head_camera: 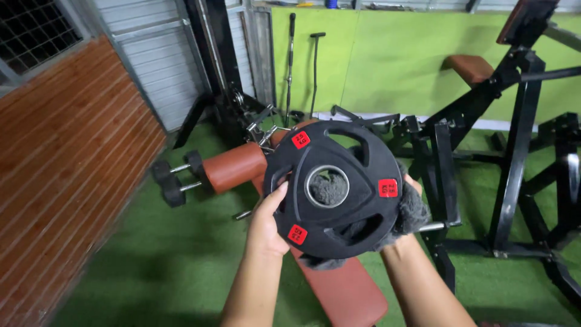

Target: Cleaning and wiping down gym weight plates with a cloth and cleaning solution.

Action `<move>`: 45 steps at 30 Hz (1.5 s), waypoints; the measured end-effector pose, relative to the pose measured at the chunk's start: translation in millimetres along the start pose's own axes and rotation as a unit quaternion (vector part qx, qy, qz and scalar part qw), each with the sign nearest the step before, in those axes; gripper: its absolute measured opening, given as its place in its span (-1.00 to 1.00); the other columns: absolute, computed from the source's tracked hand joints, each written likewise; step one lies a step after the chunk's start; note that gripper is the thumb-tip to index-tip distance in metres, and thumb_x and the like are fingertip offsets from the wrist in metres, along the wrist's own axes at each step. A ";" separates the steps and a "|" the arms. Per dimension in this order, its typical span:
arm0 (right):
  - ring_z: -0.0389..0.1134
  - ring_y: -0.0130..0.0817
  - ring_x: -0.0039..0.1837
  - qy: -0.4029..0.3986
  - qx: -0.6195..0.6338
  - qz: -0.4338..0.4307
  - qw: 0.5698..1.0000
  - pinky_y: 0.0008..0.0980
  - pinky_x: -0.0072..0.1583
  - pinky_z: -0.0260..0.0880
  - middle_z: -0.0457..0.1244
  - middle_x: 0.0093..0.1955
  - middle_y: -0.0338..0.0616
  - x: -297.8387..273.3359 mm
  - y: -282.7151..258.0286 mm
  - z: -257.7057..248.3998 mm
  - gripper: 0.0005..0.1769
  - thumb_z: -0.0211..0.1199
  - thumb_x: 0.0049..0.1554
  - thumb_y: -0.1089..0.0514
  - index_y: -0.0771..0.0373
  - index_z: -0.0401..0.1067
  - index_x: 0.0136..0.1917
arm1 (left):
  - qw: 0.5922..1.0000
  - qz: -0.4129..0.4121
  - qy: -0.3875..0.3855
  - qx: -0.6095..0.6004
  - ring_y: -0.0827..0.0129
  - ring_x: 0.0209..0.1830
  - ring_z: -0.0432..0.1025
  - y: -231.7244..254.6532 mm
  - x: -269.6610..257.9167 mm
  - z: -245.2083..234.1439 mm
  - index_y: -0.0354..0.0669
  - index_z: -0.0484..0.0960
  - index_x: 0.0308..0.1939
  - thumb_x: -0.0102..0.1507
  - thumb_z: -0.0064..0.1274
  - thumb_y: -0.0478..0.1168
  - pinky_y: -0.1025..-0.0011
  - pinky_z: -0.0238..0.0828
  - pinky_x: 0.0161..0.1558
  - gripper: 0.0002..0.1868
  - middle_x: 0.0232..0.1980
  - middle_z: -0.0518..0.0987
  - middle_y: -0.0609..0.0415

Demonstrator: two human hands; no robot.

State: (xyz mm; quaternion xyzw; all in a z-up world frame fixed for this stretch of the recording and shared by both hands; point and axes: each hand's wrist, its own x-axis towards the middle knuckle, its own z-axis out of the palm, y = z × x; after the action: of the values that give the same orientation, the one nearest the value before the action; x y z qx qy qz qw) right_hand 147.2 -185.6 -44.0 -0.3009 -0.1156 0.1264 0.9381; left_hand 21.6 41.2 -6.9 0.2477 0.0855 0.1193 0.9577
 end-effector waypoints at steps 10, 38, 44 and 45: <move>0.37 0.00 0.34 -0.053 0.015 0.040 0.998 -0.03 0.41 0.31 0.34 0.34 0.06 -33.5 -47.1 -45.7 -0.22 0.29 0.00 0.02 0.33 0.29 0.44 | 0.995 0.053 -0.063 0.063 0.21 0.10 0.53 -23.4 -1.7 -3.3 -0.33 0.57 0.17 0.25 0.08 -0.35 0.20 0.49 0.18 -0.61 0.12 0.62 -0.04; 0.44 -0.28 0.19 0.426 -0.234 -0.317 0.814 -0.32 0.23 0.46 0.38 0.21 -0.19 -334.9 -357.2 -151.1 -0.35 0.35 0.05 0.30 0.27 0.38 0.42 | 0.871 -0.048 -0.417 0.253 0.52 -0.07 0.52 -403.6 -85.4 255.6 -0.37 0.61 0.09 0.30 0.24 -0.26 0.50 0.50 0.04 -0.67 -0.03 0.65 0.11; 0.47 -0.24 0.18 0.417 -0.184 -0.422 0.784 -0.30 0.29 0.52 0.40 0.21 -0.11 -397.6 -426.7 -175.1 -0.55 0.29 0.23 0.29 0.33 0.42 0.39 | 0.757 0.157 -0.484 0.409 0.14 -0.12 0.52 -524.4 -103.5 316.8 -0.30 0.56 0.00 0.37 0.13 0.03 0.26 0.48 -0.03 -0.59 -0.14 0.60 -0.08; 0.49 -0.29 0.15 0.435 -0.193 -0.439 0.762 -0.35 0.28 0.53 0.41 0.17 -0.14 -403.1 -436.1 -171.9 -0.59 0.26 0.19 0.27 0.32 0.45 0.31 | 0.720 0.197 -0.511 0.425 -0.03 -0.09 0.52 -544.4 -102.5 324.1 -0.30 0.52 0.02 0.37 0.09 0.10 0.17 0.46 -0.03 -0.52 -0.12 0.57 -0.16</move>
State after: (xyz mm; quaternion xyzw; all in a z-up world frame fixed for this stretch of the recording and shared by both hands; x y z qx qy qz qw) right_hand -108.7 -744.5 22.1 -0.4148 0.1630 -0.4687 0.7627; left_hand 97.1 -595.8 14.0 0.6635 -0.4259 0.1121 0.6048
